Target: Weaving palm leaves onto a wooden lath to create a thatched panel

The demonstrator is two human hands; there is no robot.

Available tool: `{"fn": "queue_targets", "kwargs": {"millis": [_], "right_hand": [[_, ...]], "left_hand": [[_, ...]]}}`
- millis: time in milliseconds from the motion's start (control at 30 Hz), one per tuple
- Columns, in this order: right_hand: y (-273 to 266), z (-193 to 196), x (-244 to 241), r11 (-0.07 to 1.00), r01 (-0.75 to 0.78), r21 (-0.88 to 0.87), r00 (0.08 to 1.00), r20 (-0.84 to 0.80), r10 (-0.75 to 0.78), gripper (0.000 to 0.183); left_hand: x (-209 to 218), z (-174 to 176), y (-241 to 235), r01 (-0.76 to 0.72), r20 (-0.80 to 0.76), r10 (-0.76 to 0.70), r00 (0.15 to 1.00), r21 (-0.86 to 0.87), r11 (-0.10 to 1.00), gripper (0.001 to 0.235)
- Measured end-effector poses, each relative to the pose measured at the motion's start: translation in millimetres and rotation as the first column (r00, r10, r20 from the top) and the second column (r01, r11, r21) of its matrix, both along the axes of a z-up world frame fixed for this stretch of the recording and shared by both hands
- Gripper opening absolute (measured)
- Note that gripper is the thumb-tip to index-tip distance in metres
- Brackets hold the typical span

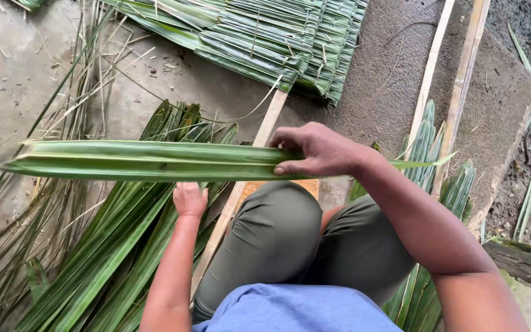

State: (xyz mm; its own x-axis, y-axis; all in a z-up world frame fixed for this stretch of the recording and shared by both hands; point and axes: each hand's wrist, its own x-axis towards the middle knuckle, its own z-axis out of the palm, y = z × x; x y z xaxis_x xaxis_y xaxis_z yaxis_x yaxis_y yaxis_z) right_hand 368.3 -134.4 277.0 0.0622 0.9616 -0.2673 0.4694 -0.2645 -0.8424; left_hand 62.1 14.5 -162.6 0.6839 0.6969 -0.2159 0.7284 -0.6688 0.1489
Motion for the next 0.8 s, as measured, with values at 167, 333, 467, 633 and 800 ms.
{"fn": "queue_targets", "kwargs": {"millis": [167, 333, 467, 633, 800], "right_hand": [[2.4, -66.3, -5.1, 0.998, 0.01, -0.068, 0.998, -0.054, -0.013, 0.023], [13.6, -96.6, -15.3, 1.0, -0.013, -0.015, 0.999, -0.042, 0.012, 0.026], [21.6, -118.1, -22.1, 0.999, -0.001, 0.036, 0.993, -0.118, 0.005, 0.024], [40.5, -110.5, -34.9, 0.967, 0.166, 0.194, 0.97, -0.208, -0.125, 0.022], [47.6, -78.3, -41.6, 0.905, 0.125, 0.406, 0.991, -0.019, -0.129, 0.03]], "left_hand": [[-13.1, 82.9, 41.9, -0.192, 0.393, 0.32, 0.862, -0.331, 0.924, 0.025], [-17.2, 189.1, 108.5, -0.092, 0.595, 0.695, 0.404, -0.73, 0.678, 0.012], [8.7, 287.0, 145.6, 0.049, 0.533, 0.84, -0.102, -0.841, 0.539, 0.022], [61.9, 345.0, 136.2, -0.473, 0.852, 0.369, -0.372, -0.516, 0.714, 0.032], [82.2, 246.3, 103.7, -0.002, 0.396, 0.774, -0.493, -0.891, 0.454, 0.044]]}}
